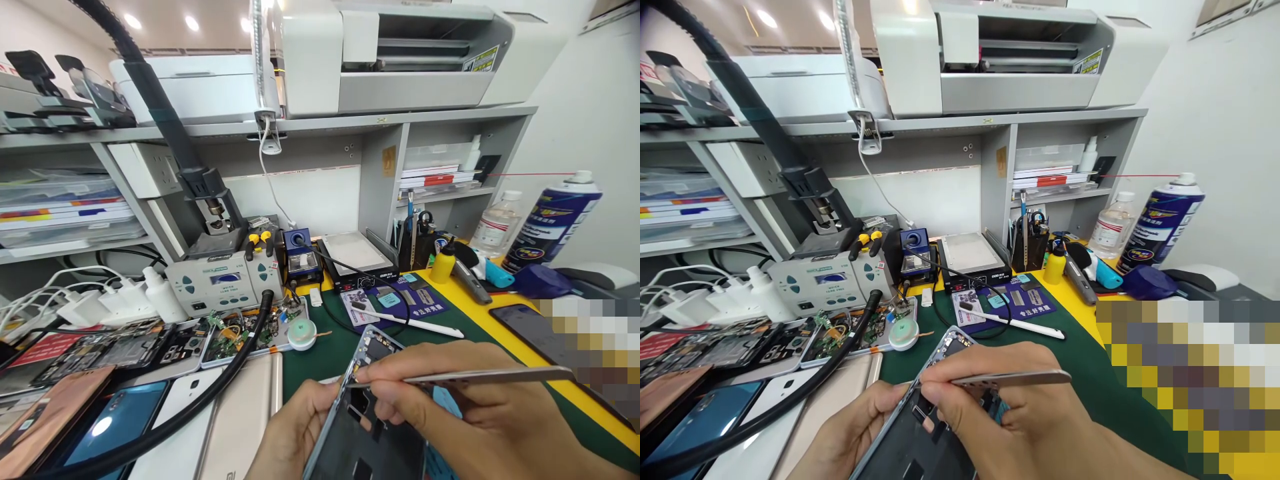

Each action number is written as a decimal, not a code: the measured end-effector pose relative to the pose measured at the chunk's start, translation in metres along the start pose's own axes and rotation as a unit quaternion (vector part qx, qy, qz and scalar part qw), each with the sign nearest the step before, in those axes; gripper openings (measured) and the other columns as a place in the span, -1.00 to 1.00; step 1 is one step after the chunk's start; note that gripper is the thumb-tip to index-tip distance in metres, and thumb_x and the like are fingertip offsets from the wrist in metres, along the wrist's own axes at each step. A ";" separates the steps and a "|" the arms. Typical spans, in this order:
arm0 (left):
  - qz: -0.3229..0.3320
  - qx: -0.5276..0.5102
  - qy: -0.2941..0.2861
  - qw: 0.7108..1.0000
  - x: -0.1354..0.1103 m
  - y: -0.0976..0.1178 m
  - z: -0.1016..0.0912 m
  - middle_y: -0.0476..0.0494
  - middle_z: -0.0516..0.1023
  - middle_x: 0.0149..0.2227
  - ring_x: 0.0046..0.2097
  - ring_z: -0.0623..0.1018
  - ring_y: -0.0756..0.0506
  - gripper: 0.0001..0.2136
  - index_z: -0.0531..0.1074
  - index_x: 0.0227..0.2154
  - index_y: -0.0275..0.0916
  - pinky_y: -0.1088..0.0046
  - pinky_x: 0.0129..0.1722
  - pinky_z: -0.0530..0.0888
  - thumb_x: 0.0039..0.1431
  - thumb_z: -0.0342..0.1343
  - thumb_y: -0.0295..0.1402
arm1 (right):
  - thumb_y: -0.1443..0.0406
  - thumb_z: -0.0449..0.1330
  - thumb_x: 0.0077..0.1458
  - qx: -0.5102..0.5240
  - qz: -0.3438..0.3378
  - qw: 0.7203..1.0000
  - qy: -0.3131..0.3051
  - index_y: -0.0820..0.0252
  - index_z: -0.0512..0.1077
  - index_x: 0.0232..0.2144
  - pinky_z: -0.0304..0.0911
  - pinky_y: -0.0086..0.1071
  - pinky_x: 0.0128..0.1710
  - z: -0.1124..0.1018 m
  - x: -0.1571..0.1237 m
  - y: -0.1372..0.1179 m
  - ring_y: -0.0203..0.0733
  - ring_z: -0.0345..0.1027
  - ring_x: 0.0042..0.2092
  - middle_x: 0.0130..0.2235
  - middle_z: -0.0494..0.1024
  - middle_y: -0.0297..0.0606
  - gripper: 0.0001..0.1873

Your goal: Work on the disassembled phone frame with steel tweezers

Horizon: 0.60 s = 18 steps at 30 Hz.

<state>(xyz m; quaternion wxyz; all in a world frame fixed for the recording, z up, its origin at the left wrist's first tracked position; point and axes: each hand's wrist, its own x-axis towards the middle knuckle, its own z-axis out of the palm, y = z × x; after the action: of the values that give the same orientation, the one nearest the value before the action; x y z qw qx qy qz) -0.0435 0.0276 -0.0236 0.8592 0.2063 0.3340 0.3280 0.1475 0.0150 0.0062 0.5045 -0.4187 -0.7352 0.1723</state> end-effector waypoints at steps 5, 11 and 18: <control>0.005 0.027 0.014 1.000 0.001 -0.001 -0.003 -0.22 0.68 -0.42 -0.27 0.68 -0.28 -0.82 0.60 -0.30 -0.40 0.23 -0.10 0.51 0.20 0.15 -0.38 | 0.33 0.26 0.14 0.039 0.052 0.997 -0.029 0.07 0.64 -0.41 0.50 -0.63 -0.62 0.002 -0.003 0.002 -0.25 0.62 -0.48 -0.41 0.69 -0.35 -0.85; -0.016 -0.002 -0.020 1.000 0.004 -0.001 -0.001 -0.27 0.70 -0.33 -0.28 0.69 -0.29 -0.70 0.54 -0.07 -0.42 0.23 -0.11 0.52 0.20 0.12 -0.37 | 0.28 0.23 0.20 0.104 0.091 0.987 -0.078 0.10 0.60 -0.33 0.41 -0.62 -0.76 0.001 -0.004 0.007 -0.24 0.59 -0.57 -0.39 0.66 -0.32 -0.87; -0.030 -0.009 -0.017 0.999 0.005 0.003 0.007 -0.27 0.70 -0.36 -0.27 0.69 -0.27 -0.71 0.56 -0.11 -0.45 0.25 -0.08 0.50 0.26 0.07 -0.34 | 0.23 0.27 0.21 0.109 0.103 0.987 -0.052 0.13 0.63 -0.35 0.56 -0.56 -0.49 0.000 0.006 0.004 -0.24 0.61 -0.45 -0.37 0.70 -0.29 -0.85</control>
<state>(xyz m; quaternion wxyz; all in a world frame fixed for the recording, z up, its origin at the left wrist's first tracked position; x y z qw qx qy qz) -0.0372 0.0320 -0.0197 0.8760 0.1943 0.3224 0.3014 0.1486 0.0223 0.0074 0.4880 -0.4253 -0.6903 0.3233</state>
